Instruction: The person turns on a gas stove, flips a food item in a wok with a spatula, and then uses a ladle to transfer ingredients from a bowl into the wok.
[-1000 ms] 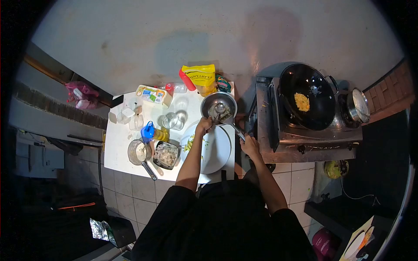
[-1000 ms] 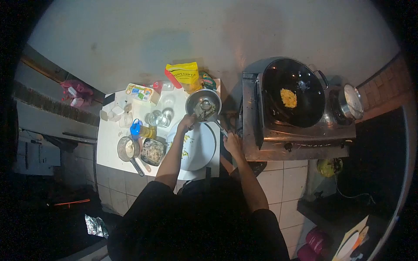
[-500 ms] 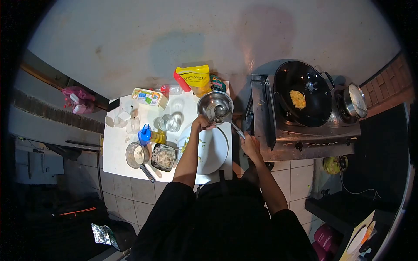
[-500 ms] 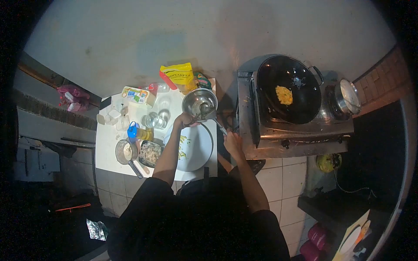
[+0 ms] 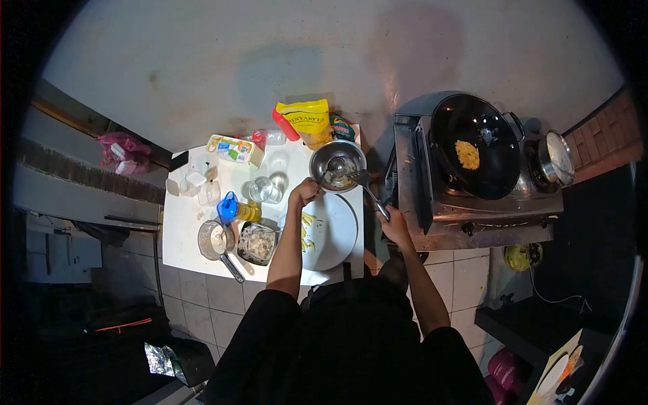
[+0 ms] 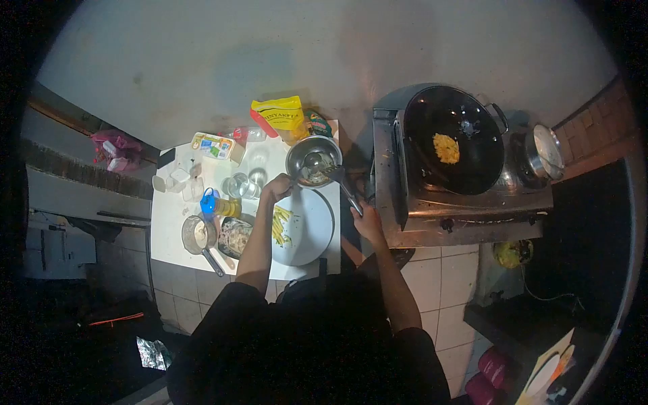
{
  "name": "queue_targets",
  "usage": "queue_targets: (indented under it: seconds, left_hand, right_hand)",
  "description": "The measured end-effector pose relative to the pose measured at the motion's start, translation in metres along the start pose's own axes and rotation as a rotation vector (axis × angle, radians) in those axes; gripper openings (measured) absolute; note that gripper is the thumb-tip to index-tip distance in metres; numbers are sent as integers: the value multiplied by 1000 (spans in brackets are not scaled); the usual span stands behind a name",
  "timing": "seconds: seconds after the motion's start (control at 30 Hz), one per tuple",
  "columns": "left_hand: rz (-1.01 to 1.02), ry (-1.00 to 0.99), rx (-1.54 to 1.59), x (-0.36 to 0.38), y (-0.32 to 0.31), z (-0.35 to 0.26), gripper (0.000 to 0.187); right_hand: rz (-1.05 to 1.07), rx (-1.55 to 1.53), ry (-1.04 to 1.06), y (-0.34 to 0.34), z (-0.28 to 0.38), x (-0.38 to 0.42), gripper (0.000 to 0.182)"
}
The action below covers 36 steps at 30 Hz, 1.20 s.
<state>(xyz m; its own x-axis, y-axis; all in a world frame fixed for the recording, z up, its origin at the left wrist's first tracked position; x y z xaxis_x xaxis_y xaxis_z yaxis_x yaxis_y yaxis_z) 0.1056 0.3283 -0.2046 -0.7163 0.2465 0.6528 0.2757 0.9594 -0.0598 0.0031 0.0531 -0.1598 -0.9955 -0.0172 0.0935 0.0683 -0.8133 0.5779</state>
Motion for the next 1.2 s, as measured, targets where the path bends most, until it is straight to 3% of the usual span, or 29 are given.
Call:
queue_targets:
  seconds: [0.1, 0.2, 0.23, 0.3, 0.37, 0.43, 0.5, 0.57, 0.7, 0.77, 0.9, 0.97, 1.2]
  left_hand:
    - [-190, -7, -90, 7, 7, 0, 24]
    - [-287, -91, -234, 24, 7, -8, 63]
    - [-291, -91, -234, 21, 9, -1, 63]
    - [-430, -304, -377, 26, 5, -5, 62]
    - [-464, -331, -451, 35, -4, -7, 56]
    - [-638, -357, -504, 45, -4, -11, 51]
    - [-591, -384, -495, 49, -4, -9, 42]
    - [-348, -445, -276, 45, -9, -1, 33]
    - [-251, -416, -274, 60, -17, -3, 26]
    - [-195, -476, -310, 60, -19, -1, 10]
    - [-216, -464, -348, 55, -17, 2, 13]
    - [-328, -452, -507, 60, -17, -3, 18]
    - [-379, -440, -581, 57, -16, 2, 24]
  right_hand:
    - [32, -28, -26, -11, -8, -5, 23]
    - [19, -55, 22, -20, -10, -12, 23]
    - [29, -53, 17, -23, -8, -14, 24]
    - [37, -52, 12, -27, -7, -17, 24]
    - [82, -118, -40, -33, -9, -20, 23]
    - [82, -147, -58, -46, -24, -24, 22]
    - [79, -173, -76, -53, -36, -29, 21]
    - [76, -186, -83, -56, -40, -31, 19]
    - [76, -283, -99, -48, -23, -28, 19]
    - [71, -252, -120, -48, -24, -29, 19]
    - [64, -254, -93, -47, -22, -28, 20]
    - [-3, -239, -7, -50, -28, -30, 20]
    - [92, -197, -117, -38, -11, -28, 23]
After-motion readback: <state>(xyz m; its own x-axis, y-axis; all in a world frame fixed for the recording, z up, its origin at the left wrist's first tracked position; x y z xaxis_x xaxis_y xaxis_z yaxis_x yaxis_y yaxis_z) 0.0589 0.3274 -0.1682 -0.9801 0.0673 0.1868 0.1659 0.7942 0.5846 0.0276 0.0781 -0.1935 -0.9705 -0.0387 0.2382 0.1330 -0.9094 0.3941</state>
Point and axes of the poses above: each hand's wrist, its own x-axis away from the middle knuckle, its own y-axis out of the back of the hand, z = x × y, the point moved 5 cm from there along -x, towards the middle knuckle, and after that the axes turned 1 degree about z, right-handed, at the moved point
